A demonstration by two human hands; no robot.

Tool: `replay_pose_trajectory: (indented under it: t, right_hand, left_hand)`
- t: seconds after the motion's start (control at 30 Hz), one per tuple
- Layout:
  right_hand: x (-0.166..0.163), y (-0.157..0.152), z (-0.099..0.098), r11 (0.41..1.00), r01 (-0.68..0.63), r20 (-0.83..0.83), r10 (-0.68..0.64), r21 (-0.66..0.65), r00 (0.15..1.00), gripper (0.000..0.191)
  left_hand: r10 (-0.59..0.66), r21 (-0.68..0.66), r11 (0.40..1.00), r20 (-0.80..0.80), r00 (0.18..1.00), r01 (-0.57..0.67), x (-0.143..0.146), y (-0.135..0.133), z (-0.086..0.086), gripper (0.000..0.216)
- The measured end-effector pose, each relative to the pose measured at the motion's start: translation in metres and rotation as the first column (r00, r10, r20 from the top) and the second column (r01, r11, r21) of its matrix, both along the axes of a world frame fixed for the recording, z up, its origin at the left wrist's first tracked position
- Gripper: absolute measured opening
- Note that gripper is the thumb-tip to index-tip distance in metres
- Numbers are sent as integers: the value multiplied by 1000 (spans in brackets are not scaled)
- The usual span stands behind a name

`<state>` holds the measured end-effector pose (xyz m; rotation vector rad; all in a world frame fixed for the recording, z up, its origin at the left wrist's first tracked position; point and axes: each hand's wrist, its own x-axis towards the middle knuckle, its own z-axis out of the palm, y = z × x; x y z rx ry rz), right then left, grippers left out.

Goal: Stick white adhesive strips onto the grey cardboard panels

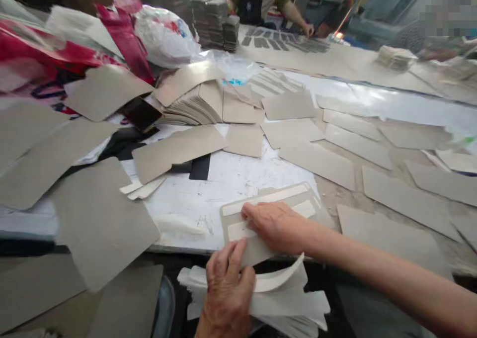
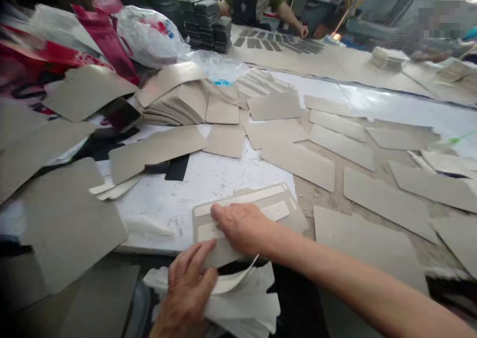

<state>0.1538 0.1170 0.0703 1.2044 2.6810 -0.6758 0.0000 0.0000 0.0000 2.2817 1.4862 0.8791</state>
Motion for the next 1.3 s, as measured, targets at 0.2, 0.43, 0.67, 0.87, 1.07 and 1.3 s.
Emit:
replay_pose_trajectory:
  t: [0.2,0.43,0.67,0.87,1.07,1.3]
  right_hand:
    - [-1,-1,2,999,8,-4,-8,-50,1000,14]
    - [1,1,-1,998,-6,-39,3,-56,999,15]
    - [1,1,-1,999,-11,-35,10,-34,999,14]
    - [0,0,-2,1000,-9,-35,9,-4,999,11]
    - [-2,1,1,1000,-11,-6,11,-22,1000,14]
    - [-2,1,2,1000,-22,-6,22,9,1000,15]
  left_hand:
    - [-21,4,1000,-43,999,22,-5,1,0,10]
    - [-26,15,1000,-67,997,27,-4,2,2,4]
    - [-27,16,999,-36,999,28,-5,1,-1,2]
    - [-37,22,999,-29,999,38,-5,2,-2,4]
    - [-25,29,999,-25,999,26,-4,2,-2,7]
    - [-24,49,998,-51,998,27,-4,4,-2,8]
